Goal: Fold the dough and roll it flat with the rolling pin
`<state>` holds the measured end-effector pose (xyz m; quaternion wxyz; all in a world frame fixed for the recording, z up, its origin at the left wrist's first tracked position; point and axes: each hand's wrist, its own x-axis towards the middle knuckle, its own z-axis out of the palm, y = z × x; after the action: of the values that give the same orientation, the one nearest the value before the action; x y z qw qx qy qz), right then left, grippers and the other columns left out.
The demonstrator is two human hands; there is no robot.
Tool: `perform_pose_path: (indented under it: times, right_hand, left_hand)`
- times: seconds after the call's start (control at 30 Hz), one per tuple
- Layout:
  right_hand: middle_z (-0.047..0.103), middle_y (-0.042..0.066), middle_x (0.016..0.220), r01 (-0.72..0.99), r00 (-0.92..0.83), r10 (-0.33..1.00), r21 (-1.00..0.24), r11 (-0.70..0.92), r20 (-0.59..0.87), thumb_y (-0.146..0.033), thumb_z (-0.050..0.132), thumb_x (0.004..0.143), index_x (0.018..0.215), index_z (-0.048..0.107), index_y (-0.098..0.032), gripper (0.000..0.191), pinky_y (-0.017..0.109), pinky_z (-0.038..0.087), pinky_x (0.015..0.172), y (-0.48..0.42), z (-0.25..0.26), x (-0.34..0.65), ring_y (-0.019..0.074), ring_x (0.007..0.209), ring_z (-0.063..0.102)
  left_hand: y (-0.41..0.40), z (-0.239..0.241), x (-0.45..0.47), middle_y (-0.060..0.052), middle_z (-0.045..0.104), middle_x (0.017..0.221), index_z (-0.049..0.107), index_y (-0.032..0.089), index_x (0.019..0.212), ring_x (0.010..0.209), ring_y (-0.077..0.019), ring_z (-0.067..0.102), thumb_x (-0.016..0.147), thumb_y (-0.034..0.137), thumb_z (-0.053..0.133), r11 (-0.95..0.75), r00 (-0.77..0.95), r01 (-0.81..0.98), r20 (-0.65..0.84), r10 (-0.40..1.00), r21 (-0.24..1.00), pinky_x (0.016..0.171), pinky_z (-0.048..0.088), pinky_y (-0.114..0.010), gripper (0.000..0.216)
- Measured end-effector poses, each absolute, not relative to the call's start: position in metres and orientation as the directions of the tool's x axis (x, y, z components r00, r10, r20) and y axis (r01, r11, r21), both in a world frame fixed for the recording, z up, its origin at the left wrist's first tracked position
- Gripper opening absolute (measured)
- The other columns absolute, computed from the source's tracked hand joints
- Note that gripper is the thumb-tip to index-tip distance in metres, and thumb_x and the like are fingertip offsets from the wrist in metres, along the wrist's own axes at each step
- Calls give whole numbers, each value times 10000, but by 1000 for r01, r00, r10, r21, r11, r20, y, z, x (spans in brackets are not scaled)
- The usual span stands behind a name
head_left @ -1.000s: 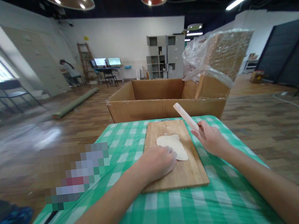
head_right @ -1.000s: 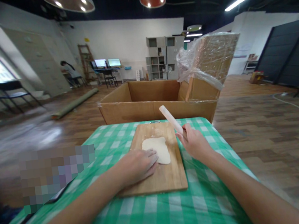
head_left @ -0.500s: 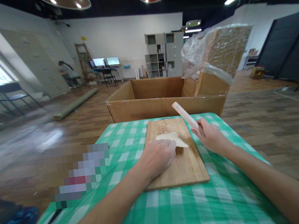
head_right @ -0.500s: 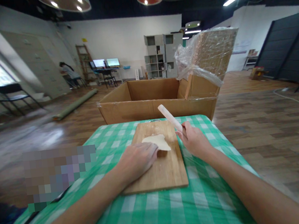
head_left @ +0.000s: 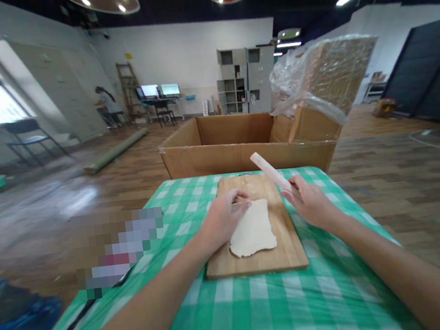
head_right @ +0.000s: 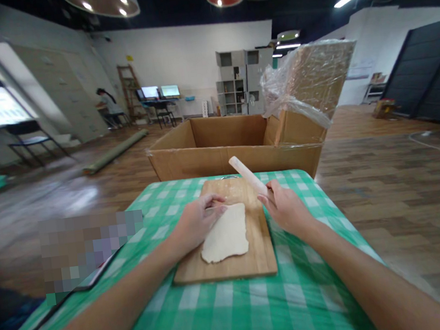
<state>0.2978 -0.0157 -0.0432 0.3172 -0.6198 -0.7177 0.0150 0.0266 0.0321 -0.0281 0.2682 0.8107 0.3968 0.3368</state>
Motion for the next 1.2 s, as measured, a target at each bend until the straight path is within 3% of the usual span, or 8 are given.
perform_pose_path:
  times: [0.1,0.23,0.37,0.5,0.67,0.87,1.03,1.2]
  right_hand:
    - [699,61,837,883,-53,897,-398,247,439,-443,498,995,1063,500,-226,228,327,398,639,-16,-42,297,251,718,636]
    - [710,60,860,899,-115,894,-337,279,432,-437,523,982,1090,527,-209,252,314,389,634,-22,-36,291,241,726,641]
    - [720,59,908,907,-271,895,-218,361,354,-432,539,988,1096,564,-214,244,311,381,645,-34,-28,279,236,766,654]
    - [722,74,1069,860,-447,852,-131,493,274,-449,552,998,1140,607,-224,271,314,399,696,-46,-26,265,240,869,675]
    - [695,58,1010,827,-517,828,-122,549,217,-442,555,1007,1100,648,-227,252,308,389,707,-52,-22,258,221,874,644]
    - [658,65,984,803,-541,812,-152,576,218,-418,602,975,1023,673,-206,229,321,400,737,-50,-16,260,221,901,600]
    - [664,71,987,811,-513,826,-183,555,232,-398,640,952,1009,685,-204,208,324,406,721,-48,-18,263,223,884,604]
    - [654,56,969,821,-503,831,-171,545,237,-368,634,963,948,668,-209,164,311,390,675,-46,-20,264,211,848,609]
  left_hand:
    - [40,-39,24,-58,745,1009,628,203,1179,939,-236,694,970,359,550,-505,398,490,333,855,710,841,508,-364,272]
    - [54,-32,14,-86,700,1146,593,192,1150,1058,-234,658,1005,328,450,-464,183,479,432,883,745,934,501,-394,246]
    - [52,-14,5,-101,652,1170,575,184,1143,1108,-234,619,1025,344,403,-520,-5,487,598,802,701,980,488,-411,262]
    - [31,6,6,-95,643,1157,595,190,1119,1126,-233,598,1017,327,431,-694,202,554,735,648,460,1002,471,-390,236]
    - [33,0,7,-66,708,919,663,192,912,877,-229,650,969,307,476,-636,430,655,491,758,408,814,492,-370,227]
    - [55,-22,-2,-47,748,916,724,192,969,800,-218,677,800,335,665,-476,531,634,104,841,610,713,494,-327,230]
    - [55,-25,-2,-35,719,893,687,187,938,803,-216,652,794,395,684,-495,569,653,60,820,573,679,467,-311,253]
    - [52,-27,2,-30,706,885,664,192,914,792,-202,646,875,326,601,-498,543,638,115,832,587,685,464,-311,154]
